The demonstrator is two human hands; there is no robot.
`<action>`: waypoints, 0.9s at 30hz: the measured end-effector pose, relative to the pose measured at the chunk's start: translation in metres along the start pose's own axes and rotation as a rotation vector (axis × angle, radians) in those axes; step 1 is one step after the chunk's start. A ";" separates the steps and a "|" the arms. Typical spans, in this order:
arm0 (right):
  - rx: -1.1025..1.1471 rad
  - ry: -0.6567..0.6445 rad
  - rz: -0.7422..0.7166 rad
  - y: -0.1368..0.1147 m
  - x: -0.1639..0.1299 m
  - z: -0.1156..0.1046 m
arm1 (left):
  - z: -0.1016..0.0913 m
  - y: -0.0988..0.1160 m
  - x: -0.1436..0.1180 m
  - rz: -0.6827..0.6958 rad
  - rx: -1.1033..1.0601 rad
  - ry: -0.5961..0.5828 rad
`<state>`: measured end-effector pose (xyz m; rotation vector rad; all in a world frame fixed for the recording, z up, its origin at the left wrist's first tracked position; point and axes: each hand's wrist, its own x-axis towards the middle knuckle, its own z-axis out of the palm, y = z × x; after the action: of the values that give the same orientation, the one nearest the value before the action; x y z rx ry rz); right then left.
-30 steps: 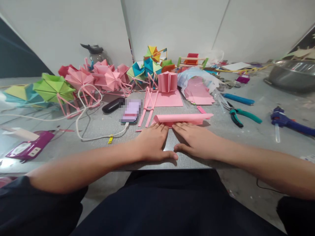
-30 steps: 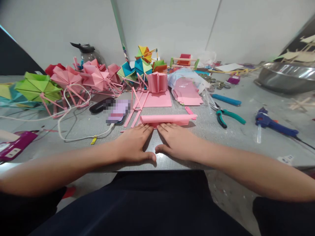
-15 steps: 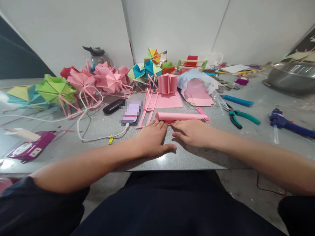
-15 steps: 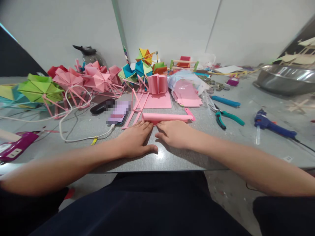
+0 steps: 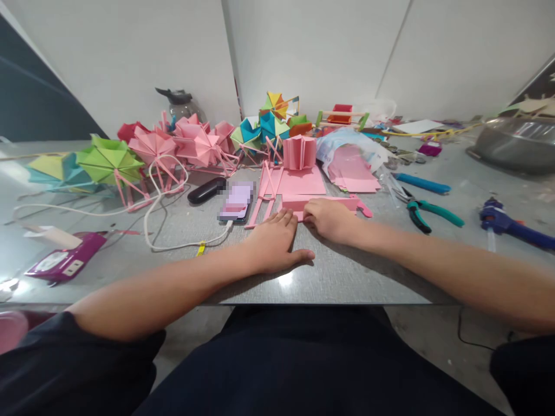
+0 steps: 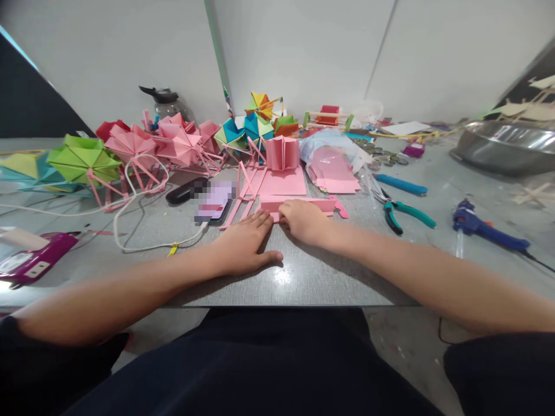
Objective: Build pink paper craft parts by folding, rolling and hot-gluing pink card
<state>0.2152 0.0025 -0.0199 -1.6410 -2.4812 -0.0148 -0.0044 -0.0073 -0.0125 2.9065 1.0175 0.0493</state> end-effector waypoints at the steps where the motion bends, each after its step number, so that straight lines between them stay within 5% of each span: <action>1: -0.027 -0.011 -0.005 -0.002 -0.003 0.000 | -0.003 0.003 -0.003 -0.006 0.009 -0.016; 4: -0.062 -0.057 -0.039 -0.011 -0.026 0.000 | -0.012 0.017 -0.020 0.034 0.056 -0.075; 11: -0.057 -0.069 -0.117 -0.042 -0.087 -0.004 | -0.008 0.041 -0.065 0.367 0.102 -0.080; 21: -0.110 0.190 -0.215 -0.058 -0.140 -0.006 | 0.000 0.028 -0.051 0.403 -0.017 0.001; 27: -0.130 0.148 -0.195 -0.054 -0.156 -0.004 | 0.000 0.022 -0.040 0.354 -0.016 -0.037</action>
<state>0.2262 -0.1618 -0.0339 -1.3795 -2.5604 -0.3161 -0.0221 -0.0500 -0.0118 3.0210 0.4841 0.0201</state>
